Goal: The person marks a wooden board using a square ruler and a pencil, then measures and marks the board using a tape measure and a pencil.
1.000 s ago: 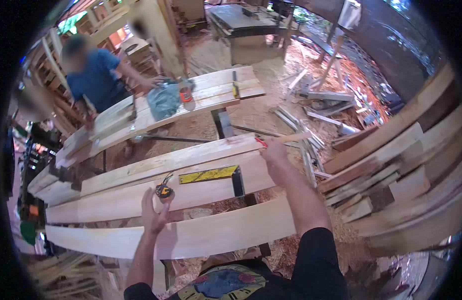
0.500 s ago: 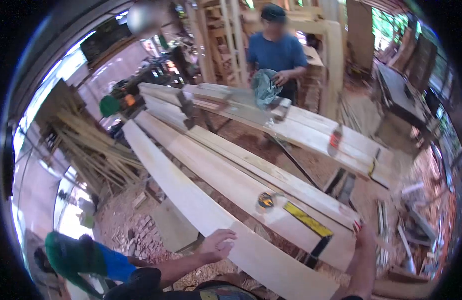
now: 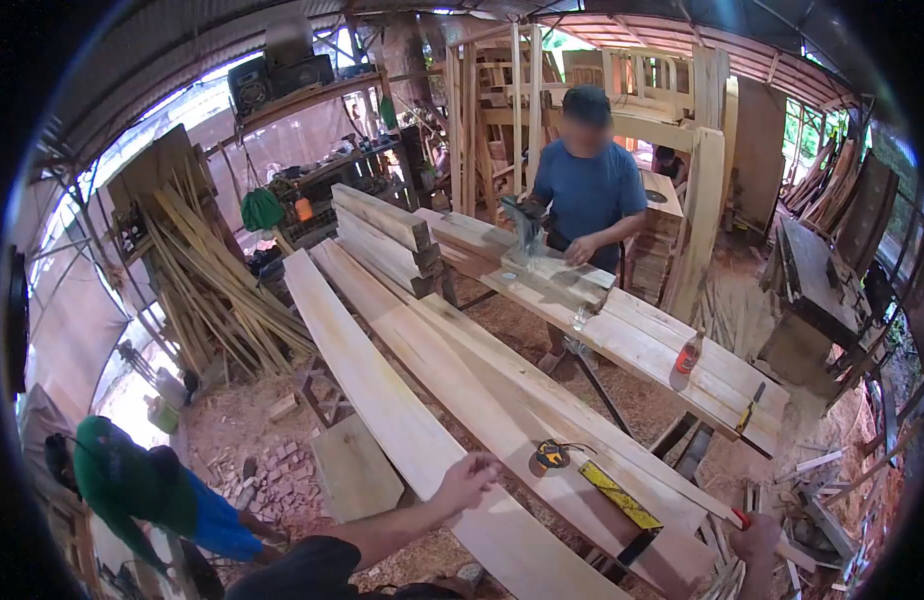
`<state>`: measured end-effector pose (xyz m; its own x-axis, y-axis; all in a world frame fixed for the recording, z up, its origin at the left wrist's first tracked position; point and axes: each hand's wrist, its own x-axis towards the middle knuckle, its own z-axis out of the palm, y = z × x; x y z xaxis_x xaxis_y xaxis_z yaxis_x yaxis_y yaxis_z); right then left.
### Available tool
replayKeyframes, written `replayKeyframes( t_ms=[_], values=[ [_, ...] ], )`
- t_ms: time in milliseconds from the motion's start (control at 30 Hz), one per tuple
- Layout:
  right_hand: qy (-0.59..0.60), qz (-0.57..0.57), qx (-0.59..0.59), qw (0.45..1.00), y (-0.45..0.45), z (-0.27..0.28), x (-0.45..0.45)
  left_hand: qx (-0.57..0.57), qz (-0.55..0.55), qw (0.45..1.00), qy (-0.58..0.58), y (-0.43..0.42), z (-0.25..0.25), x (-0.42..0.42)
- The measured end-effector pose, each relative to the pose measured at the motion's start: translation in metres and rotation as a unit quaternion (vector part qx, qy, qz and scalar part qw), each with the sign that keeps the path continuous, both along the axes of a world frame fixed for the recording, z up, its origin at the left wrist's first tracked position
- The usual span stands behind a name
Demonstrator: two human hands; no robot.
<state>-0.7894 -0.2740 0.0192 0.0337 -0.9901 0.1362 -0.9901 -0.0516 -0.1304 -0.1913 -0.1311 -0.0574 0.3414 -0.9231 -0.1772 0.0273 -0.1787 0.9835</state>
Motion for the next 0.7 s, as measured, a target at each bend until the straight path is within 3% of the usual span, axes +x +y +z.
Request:
replayKeyframes(
  t_ms=[133, 233, 367, 567, 700],
  values=[
    [-0.005, 0.005, -0.055, 0.998, 0.024, 0.055, 0.016, 0.036, 0.08, 0.973, 0.214, -0.067, -0.003, 0.017],
    [-0.016, 0.022, -0.083, 0.996, 0.036, 0.064, 0.011, 0.053, 0.059, 0.96, 0.269, -0.121, -0.017, 0.036],
    [-0.084, 0.05, -0.104, 0.99, 0.058, 0.076, 0.015, 0.049, 0.04, 0.953, 0.298, -0.161, -0.005, 0.041],
    [-0.043, 0.032, -0.091, 0.994, 0.092, 0.087, 0.026, 0.041, 0.075, 0.945, 0.315, -0.184, 0.017, 0.044],
    [-0.042, 0.037, -0.114, 0.992, 0.108, 0.065, 0.01, 0.03, 0.106, 0.947, 0.301, -0.184, 0.027, 0.039]
  ],
)
